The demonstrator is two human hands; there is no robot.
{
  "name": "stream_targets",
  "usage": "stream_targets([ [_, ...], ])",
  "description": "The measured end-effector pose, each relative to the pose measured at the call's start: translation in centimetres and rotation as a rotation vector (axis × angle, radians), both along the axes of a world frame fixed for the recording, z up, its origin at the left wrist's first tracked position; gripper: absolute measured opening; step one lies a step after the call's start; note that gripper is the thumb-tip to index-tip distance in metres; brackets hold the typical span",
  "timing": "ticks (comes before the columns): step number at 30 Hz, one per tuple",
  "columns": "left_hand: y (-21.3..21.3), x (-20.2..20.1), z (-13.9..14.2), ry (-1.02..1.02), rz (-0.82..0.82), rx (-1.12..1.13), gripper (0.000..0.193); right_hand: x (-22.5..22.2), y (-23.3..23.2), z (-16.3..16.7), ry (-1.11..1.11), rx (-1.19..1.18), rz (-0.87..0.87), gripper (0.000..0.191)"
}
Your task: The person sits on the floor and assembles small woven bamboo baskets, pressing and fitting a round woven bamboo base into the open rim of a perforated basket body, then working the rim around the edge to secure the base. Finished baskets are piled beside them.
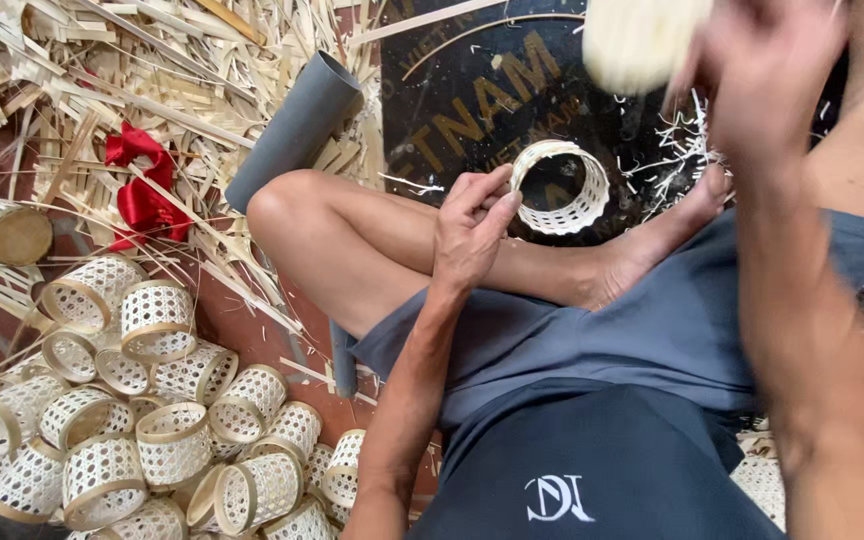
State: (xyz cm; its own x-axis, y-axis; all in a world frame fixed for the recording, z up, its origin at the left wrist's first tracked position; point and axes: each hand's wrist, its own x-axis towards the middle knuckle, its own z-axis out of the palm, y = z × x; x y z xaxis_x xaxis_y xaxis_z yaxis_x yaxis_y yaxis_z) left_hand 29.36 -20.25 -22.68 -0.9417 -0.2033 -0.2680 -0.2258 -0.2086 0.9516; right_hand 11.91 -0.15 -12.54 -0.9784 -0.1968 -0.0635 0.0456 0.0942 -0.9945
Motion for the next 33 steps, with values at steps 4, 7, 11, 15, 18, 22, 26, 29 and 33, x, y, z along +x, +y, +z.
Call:
stream_targets([
  [4,2.3,1.8,-1.2,0.093,0.020,-0.144,0.034,12.7,4.0,-3.6,-0.129,-0.106,-0.100,0.032],
  [7,3.0,2.4,-1.6,0.128,0.003,-0.215,0.032,17.2,4.9,-7.1,-0.260,-0.153,-0.121,0.027],
  [11,3.6,3.0,-1.1,0.113,-0.029,-0.214,0.029,17.2,4.4,-7.5,-0.274,-0.131,-0.104,0.027],
  [15,3.6,2.5,-0.2,0.179,-0.043,-0.268,0.027,16.7,3.6,-6.0,-0.267,-0.200,-0.149,0.026],
  [18,3.4,2.0,0.3,0.213,-0.047,-0.266,0.027,16.9,3.2,-5.5,-0.262,-0.194,-0.157,0.025],
  [22,3.2,1.9,0.3,0.016,-0.048,-0.142,0.028,16.8,3.1,-6.3,-0.304,-0.165,-0.199,0.028],
  [26,3.0,1.4,-0.2,0.214,-0.086,-0.288,0.028,15.9,2.7,-7.1,-0.266,-0.156,-0.211,0.036],
  [29,2.6,1.1,-0.4,0.250,-0.108,-0.335,0.028,15.4,2.5,-7.4,-0.288,-0.126,-0.216,0.045],
  [33,2.7,1.3,0.2,0.036,-0.163,-0.013,0.045,14.9,2.8,-8.1,-0.235,0.011,-0.161,0.041],
])
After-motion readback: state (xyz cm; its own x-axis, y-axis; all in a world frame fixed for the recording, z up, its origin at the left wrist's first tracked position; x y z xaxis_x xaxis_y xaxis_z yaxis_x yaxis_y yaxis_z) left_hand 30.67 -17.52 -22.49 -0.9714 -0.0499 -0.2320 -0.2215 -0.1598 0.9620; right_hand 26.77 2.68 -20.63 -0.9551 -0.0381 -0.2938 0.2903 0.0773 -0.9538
